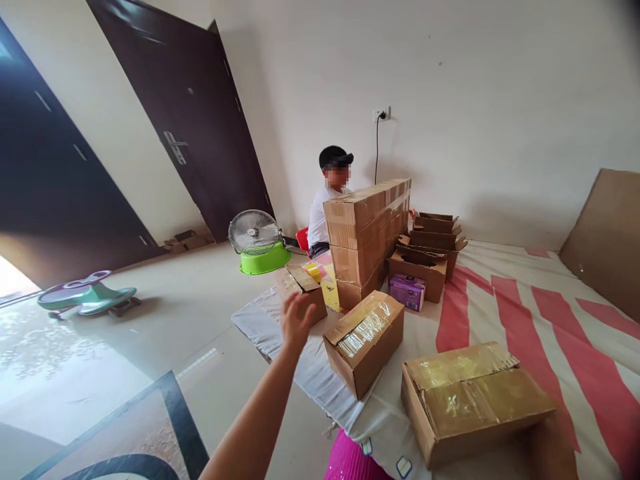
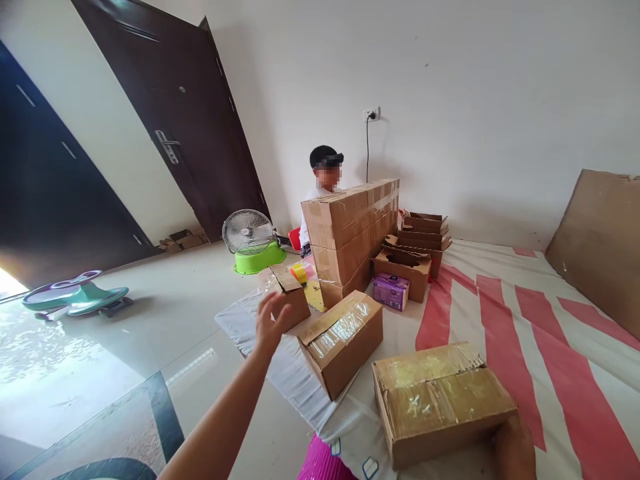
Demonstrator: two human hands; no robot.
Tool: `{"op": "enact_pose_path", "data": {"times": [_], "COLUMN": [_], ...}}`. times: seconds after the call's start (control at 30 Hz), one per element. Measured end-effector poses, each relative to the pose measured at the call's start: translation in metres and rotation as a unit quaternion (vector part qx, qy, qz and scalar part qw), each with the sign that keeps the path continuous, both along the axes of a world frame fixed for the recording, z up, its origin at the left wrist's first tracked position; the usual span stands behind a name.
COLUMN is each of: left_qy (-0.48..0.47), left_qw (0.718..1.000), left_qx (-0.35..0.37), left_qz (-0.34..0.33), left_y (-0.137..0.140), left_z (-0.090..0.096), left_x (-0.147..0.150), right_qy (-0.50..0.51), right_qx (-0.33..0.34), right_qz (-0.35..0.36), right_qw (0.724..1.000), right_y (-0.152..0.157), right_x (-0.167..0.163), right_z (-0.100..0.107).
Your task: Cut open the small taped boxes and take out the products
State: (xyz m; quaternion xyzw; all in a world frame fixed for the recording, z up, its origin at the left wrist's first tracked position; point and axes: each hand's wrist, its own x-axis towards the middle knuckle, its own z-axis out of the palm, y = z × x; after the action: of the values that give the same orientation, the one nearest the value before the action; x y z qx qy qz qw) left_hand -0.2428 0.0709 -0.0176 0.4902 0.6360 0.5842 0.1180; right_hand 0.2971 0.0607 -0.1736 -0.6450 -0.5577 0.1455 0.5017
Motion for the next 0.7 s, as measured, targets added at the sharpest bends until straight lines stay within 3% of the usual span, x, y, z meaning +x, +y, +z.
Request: {"op": "enact_pose_path", "data": {"times": [0.07,0.13,0.3,0.5,0.7], "left_qy": [-0.011,-0.019,-0.033,-0.072,-0.077], "left_qw": [0.998,0.997,0.994,0.974,0.972], "left_qx": [-0.023,-0.056,-0.101,-0.140,-0.128], "left_qz": [0.054,0.059,-0.034,-0.160,-0.181], "left_y": [0.017,0.028,0.011,-0.037,-0.038], "left_z": [0.006,0.010,0.007,0.006,0.008], "left_x": [-0.028,-0.053,-0.091,-0.102,-0.090], "right_qy": [0.002,0.014,0.077,0.115,0.142], "right_qx": [-0.013,-0.034,-0.063,-0.025,0.002], "right_qz": [-0.008,-0.023,-0.048,-0.040,-0.020], "right_qw": [1.000,0.999,0.994,0.992,0.990], "right_y": [-0.001,-0.002,-0.006,-0.005,-0.007], "right_x": [-0.002,-0.005,-0.013,-0.019,-0.023], "right_z": [0.004,0.010,0.020,0.024,0.029]}}
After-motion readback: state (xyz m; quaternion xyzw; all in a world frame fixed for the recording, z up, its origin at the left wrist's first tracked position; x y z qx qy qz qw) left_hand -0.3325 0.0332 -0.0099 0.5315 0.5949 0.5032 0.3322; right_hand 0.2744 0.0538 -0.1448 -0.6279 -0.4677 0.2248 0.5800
